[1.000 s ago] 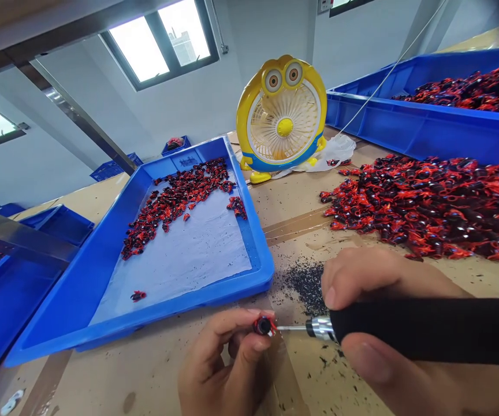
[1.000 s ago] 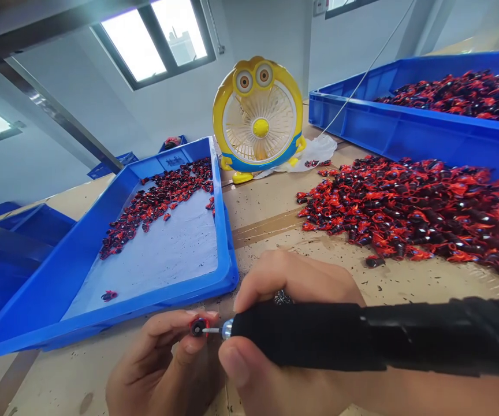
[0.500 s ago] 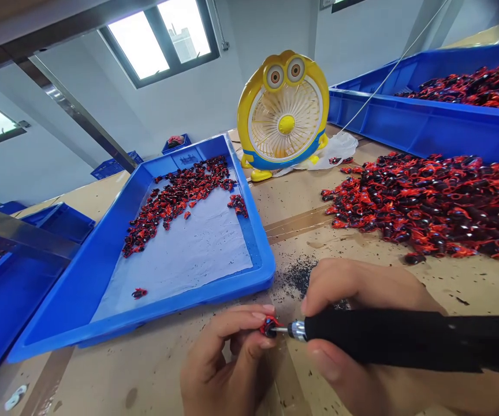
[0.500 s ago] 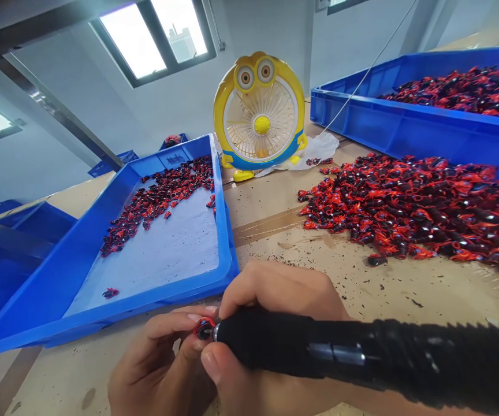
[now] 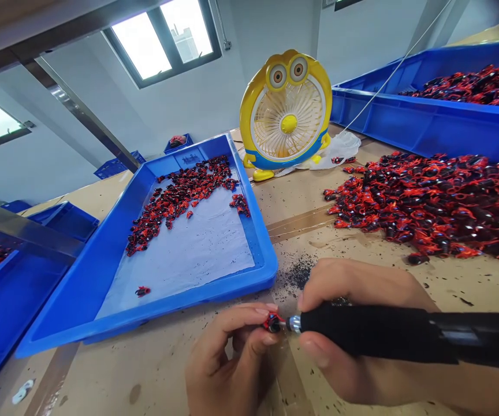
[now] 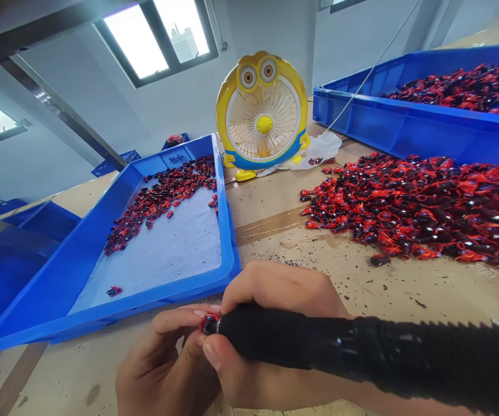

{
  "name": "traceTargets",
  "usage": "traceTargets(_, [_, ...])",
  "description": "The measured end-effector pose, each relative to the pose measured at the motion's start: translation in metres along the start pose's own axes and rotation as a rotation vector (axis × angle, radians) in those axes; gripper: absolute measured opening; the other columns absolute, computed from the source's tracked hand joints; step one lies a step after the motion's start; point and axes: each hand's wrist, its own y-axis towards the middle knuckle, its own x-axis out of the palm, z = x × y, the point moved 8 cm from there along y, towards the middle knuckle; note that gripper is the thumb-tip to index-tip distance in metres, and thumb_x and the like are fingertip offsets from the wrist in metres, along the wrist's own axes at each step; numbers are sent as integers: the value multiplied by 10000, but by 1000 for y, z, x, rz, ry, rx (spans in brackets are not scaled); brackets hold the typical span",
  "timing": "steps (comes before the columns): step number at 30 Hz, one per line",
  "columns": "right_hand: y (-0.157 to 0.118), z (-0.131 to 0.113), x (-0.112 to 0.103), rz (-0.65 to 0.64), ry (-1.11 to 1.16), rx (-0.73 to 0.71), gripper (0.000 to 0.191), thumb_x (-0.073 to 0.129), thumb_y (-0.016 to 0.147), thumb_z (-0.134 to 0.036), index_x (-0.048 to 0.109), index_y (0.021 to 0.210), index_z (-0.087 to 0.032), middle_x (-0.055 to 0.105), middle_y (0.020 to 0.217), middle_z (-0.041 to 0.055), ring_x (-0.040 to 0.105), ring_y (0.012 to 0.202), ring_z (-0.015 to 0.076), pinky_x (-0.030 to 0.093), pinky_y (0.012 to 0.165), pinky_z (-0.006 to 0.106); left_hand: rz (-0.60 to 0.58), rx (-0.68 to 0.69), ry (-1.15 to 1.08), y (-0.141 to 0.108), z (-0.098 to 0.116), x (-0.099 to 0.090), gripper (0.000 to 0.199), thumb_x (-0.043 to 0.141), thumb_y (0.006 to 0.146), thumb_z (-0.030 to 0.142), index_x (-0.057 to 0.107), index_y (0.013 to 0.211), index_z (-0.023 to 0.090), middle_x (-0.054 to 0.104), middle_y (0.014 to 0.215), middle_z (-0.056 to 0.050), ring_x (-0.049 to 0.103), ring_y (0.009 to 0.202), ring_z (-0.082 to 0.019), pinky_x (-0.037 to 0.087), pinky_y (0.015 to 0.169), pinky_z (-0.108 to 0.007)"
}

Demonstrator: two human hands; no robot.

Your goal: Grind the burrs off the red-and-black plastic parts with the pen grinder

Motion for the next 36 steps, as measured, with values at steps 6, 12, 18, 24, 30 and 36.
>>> traceTargets(6, [1,-3,1,-57,-1,-31,165,774,882,-238,614,922,-247,647,717,-86,595,585,56,482,549,189,40,-57,60,-1,-3,-4,150,893,899,443,850,930,303,884,923,22,820,863,-125,637,832,-151])
traceTargets(12, [-3,3,-2,7,1,29,109,728,939,-289,628,911,-254,627,734,-95,579,606,46,464,589,194,31,-70,99,0,-7,-7,169,907,881,408,864,925,251,892,903,-47,836,795,-196,693,746,-250])
traceTargets(18, [-2,5,-2,-3,-37,46,115,750,925,-319,654,894,-264,633,706,-73,570,570,78,486,570,214,34,-63,115,3,-5,-9,200,924,854,416,859,894,231,889,874,-65,836,753,-219,703,677,-278])
traceTargets(24, [7,10,-7,25,-47,106,267,848,872,-491,713,926,-267,703,762,23,676,693,200,553,578,306,19,-101,130,2,-9,-10,217,921,853,442,867,912,240,890,890,-58,829,768,-212,697,707,-275])
traceTargets(30, [3,14,-22,88,15,147,302,869,861,-526,734,949,-270,704,763,37,676,683,216,550,553,322,71,-168,45,-1,-11,-9,176,943,834,446,869,906,303,895,912,26,821,808,-116,639,806,-128])
traceTargets(36, [0,16,-28,31,26,118,272,656,1050,-560,673,1002,-293,689,783,4,665,656,164,524,566,296,99,-199,16,1,-6,-6,202,959,809,461,862,880,300,886,857,39,829,776,-110,642,770,-108])
